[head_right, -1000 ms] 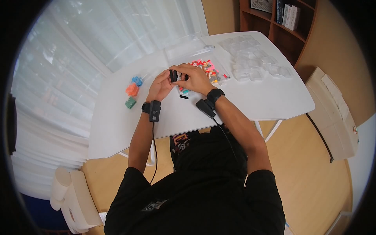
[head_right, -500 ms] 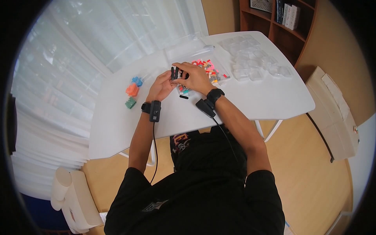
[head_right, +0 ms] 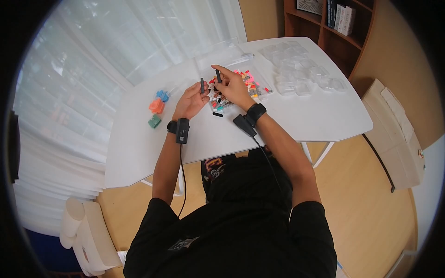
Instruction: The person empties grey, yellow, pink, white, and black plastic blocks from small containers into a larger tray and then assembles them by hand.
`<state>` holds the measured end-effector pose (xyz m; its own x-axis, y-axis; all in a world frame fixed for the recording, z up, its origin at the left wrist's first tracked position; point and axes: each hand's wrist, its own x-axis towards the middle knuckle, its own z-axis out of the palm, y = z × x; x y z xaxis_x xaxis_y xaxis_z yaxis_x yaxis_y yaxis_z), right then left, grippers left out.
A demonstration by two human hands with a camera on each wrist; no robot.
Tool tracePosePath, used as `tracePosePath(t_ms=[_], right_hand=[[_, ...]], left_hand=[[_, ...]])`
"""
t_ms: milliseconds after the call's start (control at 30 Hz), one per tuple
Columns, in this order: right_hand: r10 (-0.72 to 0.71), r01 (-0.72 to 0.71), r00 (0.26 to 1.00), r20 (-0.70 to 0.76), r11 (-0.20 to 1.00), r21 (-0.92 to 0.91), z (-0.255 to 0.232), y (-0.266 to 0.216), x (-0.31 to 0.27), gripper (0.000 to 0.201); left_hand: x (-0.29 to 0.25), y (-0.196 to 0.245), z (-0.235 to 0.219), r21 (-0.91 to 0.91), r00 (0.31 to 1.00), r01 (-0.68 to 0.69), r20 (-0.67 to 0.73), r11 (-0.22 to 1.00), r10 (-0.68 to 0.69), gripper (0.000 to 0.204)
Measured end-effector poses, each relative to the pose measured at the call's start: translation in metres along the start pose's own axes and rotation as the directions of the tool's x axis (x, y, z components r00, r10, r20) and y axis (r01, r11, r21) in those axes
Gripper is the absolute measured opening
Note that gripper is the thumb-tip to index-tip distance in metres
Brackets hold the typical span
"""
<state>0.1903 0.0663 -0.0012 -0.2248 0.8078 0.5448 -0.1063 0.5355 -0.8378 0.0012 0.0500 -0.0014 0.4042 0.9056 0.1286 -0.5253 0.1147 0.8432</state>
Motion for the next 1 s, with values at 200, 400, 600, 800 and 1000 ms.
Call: tracePosePath(t_ms=[200,400,600,800,1000], right_hand=[[0.136,-0.147,0.988,0.079,0.977,0.152,-0.005,0.009,0.004,0.027],[0.229,-0.238,0.969,0.087,0.964,0.115,-0.003,0.005,0.008,0.023],[0.35,-0.42,0.897,0.27,0.863,0.279,-0.028,-0.003,0.005,0.025],[0.56,-0.613,0.751,0.35,0.788,0.055,-0.041,-0.005,0.001,0.032],[0.369,-0.453,0.835,0.408,0.882,0.13,-0.045,-0.024,0.007,0.036]], left_hand=[[-0.004,0.0,0.004,-0.018,1.0,-0.006,-0.031,1.0,0.005,0.016],[-0.007,0.003,0.004,-0.003,1.0,0.011,0.024,1.0,-0.011,0.017],[-0.002,0.003,0.002,0.131,1.0,0.022,-0.006,0.991,-0.021,0.018],[-0.001,0.004,0.011,0.276,0.997,0.025,0.068,0.961,-0.045,0.017],[-0.007,0.004,0.01,0.266,0.99,0.11,-0.109,0.958,-0.084,0.015]])
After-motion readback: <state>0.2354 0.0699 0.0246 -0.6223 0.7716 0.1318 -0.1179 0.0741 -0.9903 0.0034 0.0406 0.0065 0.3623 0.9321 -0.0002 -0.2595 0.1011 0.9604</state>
